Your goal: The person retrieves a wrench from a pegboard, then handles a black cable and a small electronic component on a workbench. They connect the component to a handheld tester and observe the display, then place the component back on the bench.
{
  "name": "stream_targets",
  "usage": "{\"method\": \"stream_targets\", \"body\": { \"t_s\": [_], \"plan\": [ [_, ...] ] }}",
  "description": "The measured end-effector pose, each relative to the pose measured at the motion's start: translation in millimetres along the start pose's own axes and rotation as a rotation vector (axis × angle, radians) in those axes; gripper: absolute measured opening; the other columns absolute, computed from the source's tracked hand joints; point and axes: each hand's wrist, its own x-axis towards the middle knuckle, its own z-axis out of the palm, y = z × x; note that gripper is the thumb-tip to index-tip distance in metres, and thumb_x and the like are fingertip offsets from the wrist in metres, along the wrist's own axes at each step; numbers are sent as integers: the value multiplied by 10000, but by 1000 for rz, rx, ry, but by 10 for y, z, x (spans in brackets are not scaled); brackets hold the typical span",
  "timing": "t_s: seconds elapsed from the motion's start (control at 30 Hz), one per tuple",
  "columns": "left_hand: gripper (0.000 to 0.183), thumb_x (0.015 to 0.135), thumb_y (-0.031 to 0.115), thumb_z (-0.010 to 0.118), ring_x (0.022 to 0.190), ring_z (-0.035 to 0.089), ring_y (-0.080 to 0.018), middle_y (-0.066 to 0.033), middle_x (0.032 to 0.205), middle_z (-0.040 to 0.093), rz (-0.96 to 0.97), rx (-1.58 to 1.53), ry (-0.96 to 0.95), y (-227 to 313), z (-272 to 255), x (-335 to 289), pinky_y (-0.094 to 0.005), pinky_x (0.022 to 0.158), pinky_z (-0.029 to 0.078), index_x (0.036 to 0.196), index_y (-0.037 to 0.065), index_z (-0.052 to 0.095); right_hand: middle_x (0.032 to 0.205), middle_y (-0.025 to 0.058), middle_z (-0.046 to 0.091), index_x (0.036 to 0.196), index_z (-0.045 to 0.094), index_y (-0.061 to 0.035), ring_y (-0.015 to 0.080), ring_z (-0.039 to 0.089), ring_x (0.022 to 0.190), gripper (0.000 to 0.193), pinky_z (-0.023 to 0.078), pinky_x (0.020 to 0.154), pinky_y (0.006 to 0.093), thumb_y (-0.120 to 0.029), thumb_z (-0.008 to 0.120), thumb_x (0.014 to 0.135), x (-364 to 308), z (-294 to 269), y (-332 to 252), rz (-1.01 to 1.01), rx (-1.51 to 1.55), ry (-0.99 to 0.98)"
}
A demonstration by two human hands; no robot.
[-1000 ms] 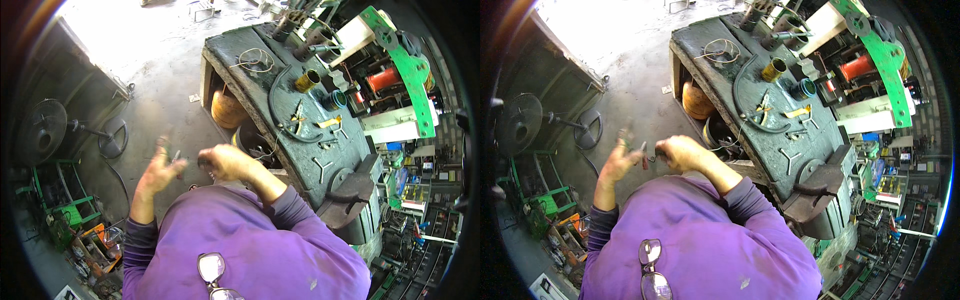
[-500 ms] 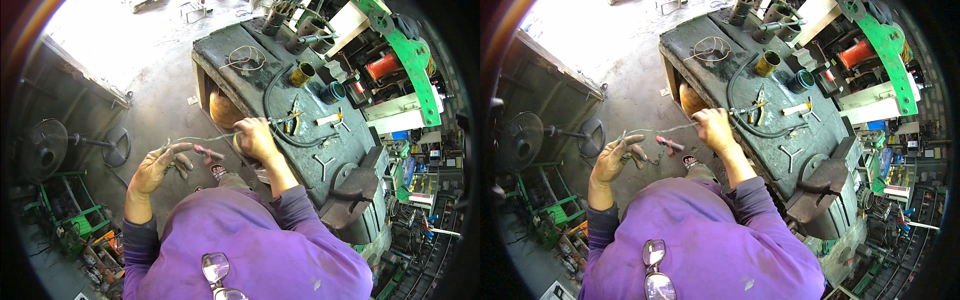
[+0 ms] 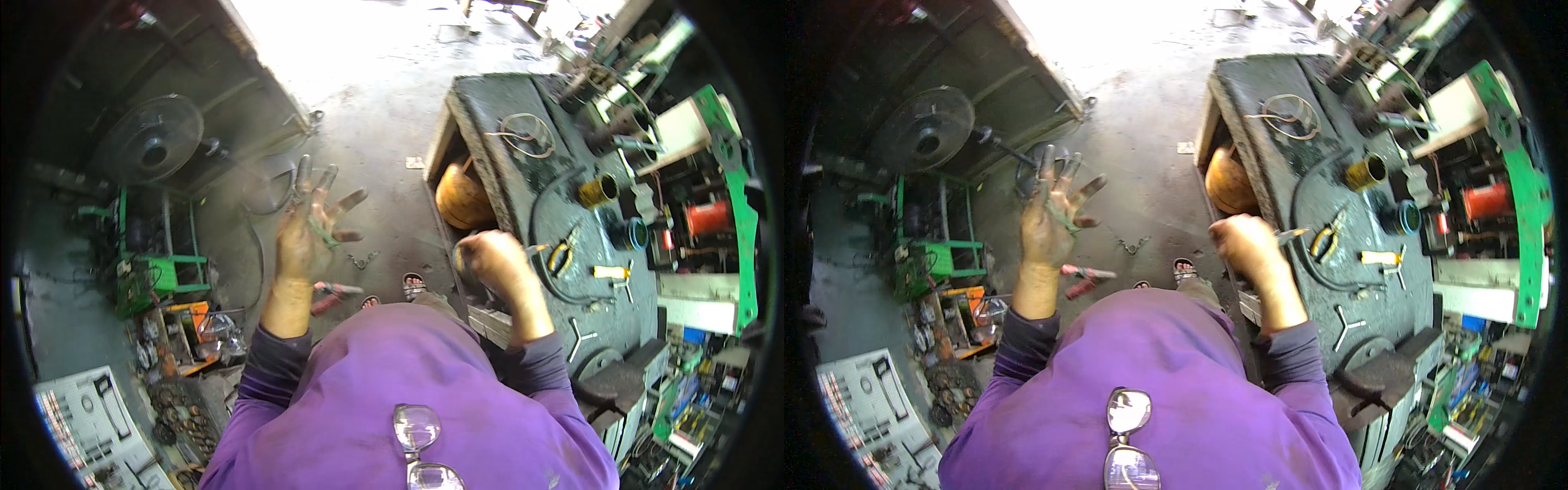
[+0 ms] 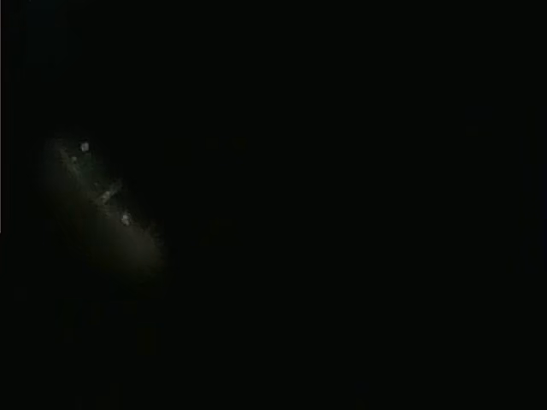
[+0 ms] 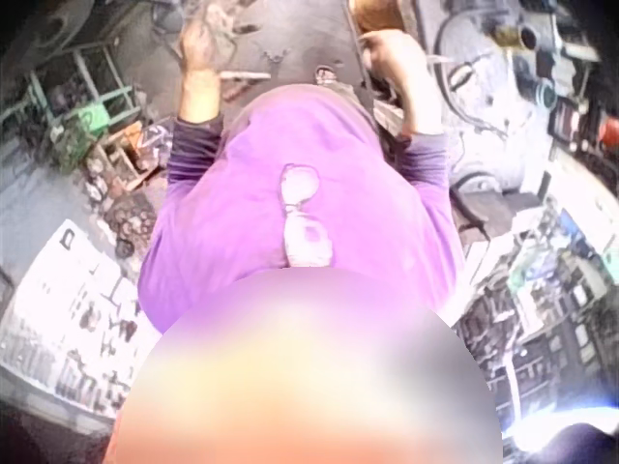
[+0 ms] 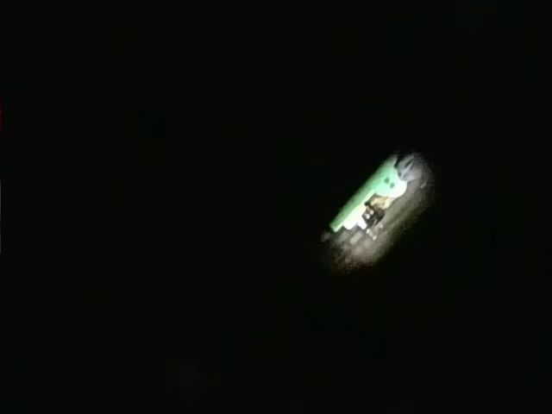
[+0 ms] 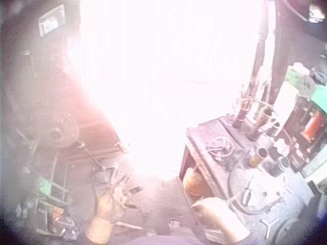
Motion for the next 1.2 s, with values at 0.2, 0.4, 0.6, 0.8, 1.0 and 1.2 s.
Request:
{"method": "stream_targets", "body": {
  "t_s": [0.2, 0.4, 0.6, 0.8, 1.0, 1.2],
  "plan": [
    [855, 1043, 293, 582, 1407, 438, -456, -229, 1686, 46, -42, 162, 447, -16, -322, -173, -538, 827, 642, 1670, 285, 2, 993, 171, 760, 1173, 763, -145, 382, 726, 962, 403, 587, 850, 470, -107, 699, 777, 169, 248, -800, -406, 42, -295],
    [798, 1037, 421, 579, 962, 714, -340, -267, 1491, 457, -162, -182, 205, 309, -897, -639, -435, 719, 650, 1661, 229, 121, 1058, 164, 744, 1151, 760, -116, 386, 693, 1042, 262, 555, 922, 454, -197, 668, 919, 321, 43, -454, -219, -75, 61],
    [798, 1036, 581, 497, 1265, 603, -357, -258, 1530, 490, 123, -392, 137, 347, -1050, -720, -462, 879, 596, 1668, 264, 126, 1045, 187, 733, 1136, 752, -66, 394, 697, 990, 244, 566, 865, 448, -190, 634, 963, 257, 253, -672, -324, 23, -78],
    [889, 994, 597, 587, 1491, 376, -364, -253, 1615, 364, -62, 1297, 101, 171, -991, -761, -438, 1090, 497, 1667, 194, 168, 1000, 192, 730, 1108, 735, -7, 387, 715, 930, 224, 583, 807, 428, -95, 690, 906, 100, -33, -1309, -616, 246, -22],
    [630, 1059, 482, 555, 1213, 636, -260, -228, 1298, 688, -647, 1171, -435, 63, -724, -1027, -378, 1067, 478, 1587, 164, 431, 958, 152, 712, 1048, 737, -69, 374, 704, 885, 171, 563, 772, 448, -191, 701, 934, 454, -202, -1599, -664, 150, 119],
    [532, 1119, 439, 402, 534, 414, -77, 9, 655, 538, -763, 670, -425, 171, -774, -1119, -264, 486, 353, 1410, 53, 625, 996, 187, 748, 1089, 749, -32, 335, 731, 931, 214, 561, 828, 395, -195, 687, 965, 717, 434, -1661, -492, 534, -149]
  ]
}}
